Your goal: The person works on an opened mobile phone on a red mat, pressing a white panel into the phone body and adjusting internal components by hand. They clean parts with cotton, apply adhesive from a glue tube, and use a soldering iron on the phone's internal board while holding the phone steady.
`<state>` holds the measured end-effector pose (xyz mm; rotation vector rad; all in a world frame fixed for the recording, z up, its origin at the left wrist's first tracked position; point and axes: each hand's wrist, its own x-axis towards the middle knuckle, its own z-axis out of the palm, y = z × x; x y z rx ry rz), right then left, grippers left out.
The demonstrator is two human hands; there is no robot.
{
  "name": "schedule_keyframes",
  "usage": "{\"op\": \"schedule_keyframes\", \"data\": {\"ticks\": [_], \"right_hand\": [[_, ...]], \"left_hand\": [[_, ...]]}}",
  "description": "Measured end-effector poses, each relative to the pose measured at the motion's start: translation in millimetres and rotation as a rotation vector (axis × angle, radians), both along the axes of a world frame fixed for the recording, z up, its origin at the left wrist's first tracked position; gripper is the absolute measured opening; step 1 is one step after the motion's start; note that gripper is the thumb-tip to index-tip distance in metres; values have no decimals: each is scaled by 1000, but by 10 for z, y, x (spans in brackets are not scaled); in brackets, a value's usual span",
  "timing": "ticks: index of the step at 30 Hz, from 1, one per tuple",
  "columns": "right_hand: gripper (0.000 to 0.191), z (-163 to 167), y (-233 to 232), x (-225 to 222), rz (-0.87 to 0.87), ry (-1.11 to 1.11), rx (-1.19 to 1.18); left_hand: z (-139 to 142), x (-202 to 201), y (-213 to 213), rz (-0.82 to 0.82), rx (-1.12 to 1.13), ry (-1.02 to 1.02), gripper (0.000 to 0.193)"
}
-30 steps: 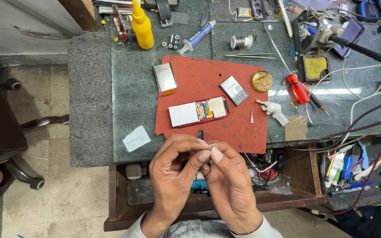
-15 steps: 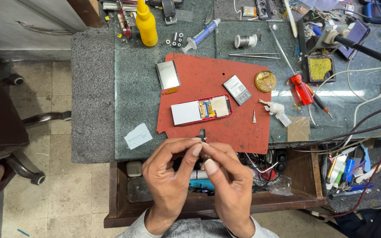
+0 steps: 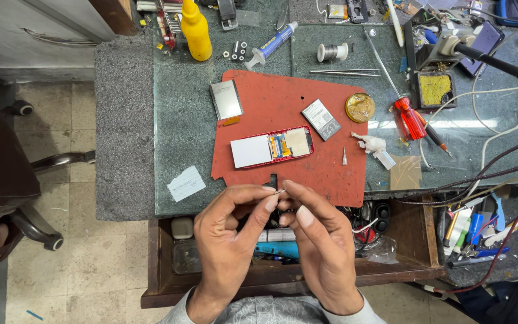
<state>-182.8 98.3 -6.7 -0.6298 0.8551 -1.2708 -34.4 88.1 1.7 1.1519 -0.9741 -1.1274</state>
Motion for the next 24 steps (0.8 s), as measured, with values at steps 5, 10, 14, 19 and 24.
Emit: {"op": "schedule_keyframes", "data": {"ticks": [5, 10, 14, 19, 24], "right_hand": [[46, -5, 55, -44, 31, -69, 5], [49, -53, 48, -94, 45, -145, 47], [47, -102, 52, -105, 41, -197, 91], [44, -149, 75, -114, 47, -307, 94], [40, -185, 74, -127, 44, -390, 102]], "left_hand": [[11, 44, -19, -42, -84, -80, 12], [-23, 61, -45, -159, 209, 255, 14], [-54, 101, -61, -313, 252, 484, 12], [-69, 112, -51, -349, 312, 548, 12], [-80, 118, -58, -349, 368, 608, 13]]}}
